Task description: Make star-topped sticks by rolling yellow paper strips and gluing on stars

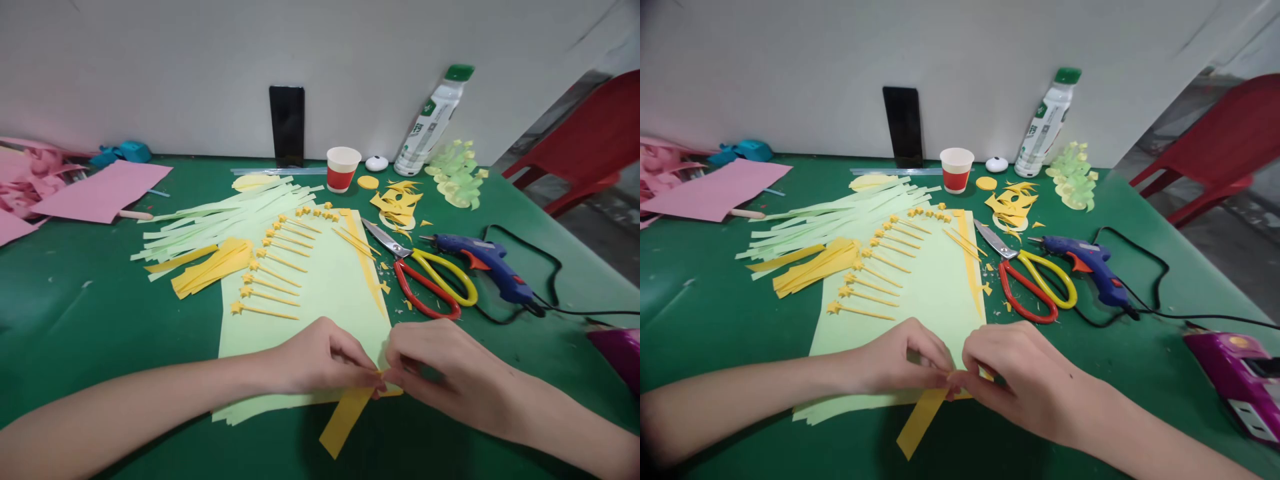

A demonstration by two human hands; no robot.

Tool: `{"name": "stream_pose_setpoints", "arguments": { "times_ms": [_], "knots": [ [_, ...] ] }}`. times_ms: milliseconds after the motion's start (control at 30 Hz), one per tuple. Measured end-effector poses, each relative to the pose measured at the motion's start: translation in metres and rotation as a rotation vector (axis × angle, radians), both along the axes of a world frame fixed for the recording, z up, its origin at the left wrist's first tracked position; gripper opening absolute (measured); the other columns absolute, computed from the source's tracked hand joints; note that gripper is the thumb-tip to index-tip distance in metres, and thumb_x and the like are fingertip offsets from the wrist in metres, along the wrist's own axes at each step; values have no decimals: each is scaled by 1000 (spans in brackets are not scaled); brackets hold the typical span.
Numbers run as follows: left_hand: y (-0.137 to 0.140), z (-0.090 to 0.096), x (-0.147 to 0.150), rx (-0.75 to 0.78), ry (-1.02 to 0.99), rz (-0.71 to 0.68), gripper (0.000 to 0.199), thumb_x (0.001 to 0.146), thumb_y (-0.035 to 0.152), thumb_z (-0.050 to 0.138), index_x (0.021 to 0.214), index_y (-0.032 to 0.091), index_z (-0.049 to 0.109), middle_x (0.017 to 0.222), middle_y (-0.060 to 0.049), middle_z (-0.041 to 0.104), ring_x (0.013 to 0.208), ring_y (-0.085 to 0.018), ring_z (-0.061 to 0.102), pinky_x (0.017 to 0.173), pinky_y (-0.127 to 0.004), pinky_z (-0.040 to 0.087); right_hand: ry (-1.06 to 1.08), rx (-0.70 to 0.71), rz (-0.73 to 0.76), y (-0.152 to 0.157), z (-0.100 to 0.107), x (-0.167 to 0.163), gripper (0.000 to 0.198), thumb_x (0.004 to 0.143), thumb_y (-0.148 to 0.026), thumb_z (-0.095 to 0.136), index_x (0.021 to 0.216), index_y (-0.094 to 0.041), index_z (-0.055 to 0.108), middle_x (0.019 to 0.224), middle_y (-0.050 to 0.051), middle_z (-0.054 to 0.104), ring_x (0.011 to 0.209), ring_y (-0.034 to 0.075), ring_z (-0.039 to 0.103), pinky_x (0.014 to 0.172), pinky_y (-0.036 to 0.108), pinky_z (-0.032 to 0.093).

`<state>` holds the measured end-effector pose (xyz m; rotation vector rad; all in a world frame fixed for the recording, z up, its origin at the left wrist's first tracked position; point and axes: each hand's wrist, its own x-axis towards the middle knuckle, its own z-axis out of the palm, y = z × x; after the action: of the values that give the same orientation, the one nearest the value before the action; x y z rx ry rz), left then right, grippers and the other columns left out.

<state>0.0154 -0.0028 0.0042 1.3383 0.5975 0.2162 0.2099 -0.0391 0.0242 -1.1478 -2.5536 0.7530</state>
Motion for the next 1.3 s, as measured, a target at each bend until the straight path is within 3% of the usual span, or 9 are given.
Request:
{"name": "stream_pose_setpoints", "arguments": {
  "times_ms": [300, 500, 700, 900, 1100, 1300],
  "knots": [
    [-2, -1, 1, -75, 6, 56, 17, 68, 26, 68, 74, 11, 74, 70, -5, 70, 64, -12, 57, 60, -20, 43, -72, -17, 17, -7, 4, -3, 22, 86, -21, 38, 67, -17, 48, 59, 0, 52, 51, 9, 41, 48, 21, 29],
    [2, 4, 0, -187, 68, 58, 16, 64, 27, 71, 76, 16, 74, 73, -3, 71, 68, -13, 61, 62, -20, 45, 64, -70, 15, -2, 9, -4, 21, 86, -17, 36, 70, -17, 50, 63, 2, 54, 54, 9, 44, 52, 20, 35],
    [12, 18, -2, -199, -7, 14, 19, 77, 27, 59, 80, 13, 72, 77, -6, 72, 75, -14, 64, 71, -23, 48, 296, -153, 96, 15, 11, -4, 19, 88, -13, 37, 73, -16, 49, 65, 1, 54, 58, 7, 45, 54, 17, 34],
    [14, 19, -2, -217, 9, -15, 19, 80, 24, 57, 75, 11, 70, 73, -4, 71, 66, -10, 64, 66, -19, 49, 325, -152, 102, 21, 6, -4, 22, 90, -17, 36, 71, -15, 46, 64, 1, 51, 57, 7, 39, 54, 18, 32],
    [11, 18, 1, -347, 36, 131, 21, 65, 32, 72, 67, 11, 68, 62, 0, 67, 58, -8, 60, 58, -17, 48, 314, -219, 18, 19, 1, -3, 20, 88, -21, 41, 72, -16, 50, 63, 0, 51, 54, 7, 39, 50, 18, 31],
    [6, 19, 5, -356, 58, 237, 16, 59, 24, 75, 58, 11, 65, 55, 0, 66, 54, -9, 60, 56, -19, 46, 329, -235, -66, 17, 2, -7, 22, 87, -27, 42, 69, -16, 49, 58, -1, 48, 50, 6, 37, 45, 17, 31]
  ]
}}
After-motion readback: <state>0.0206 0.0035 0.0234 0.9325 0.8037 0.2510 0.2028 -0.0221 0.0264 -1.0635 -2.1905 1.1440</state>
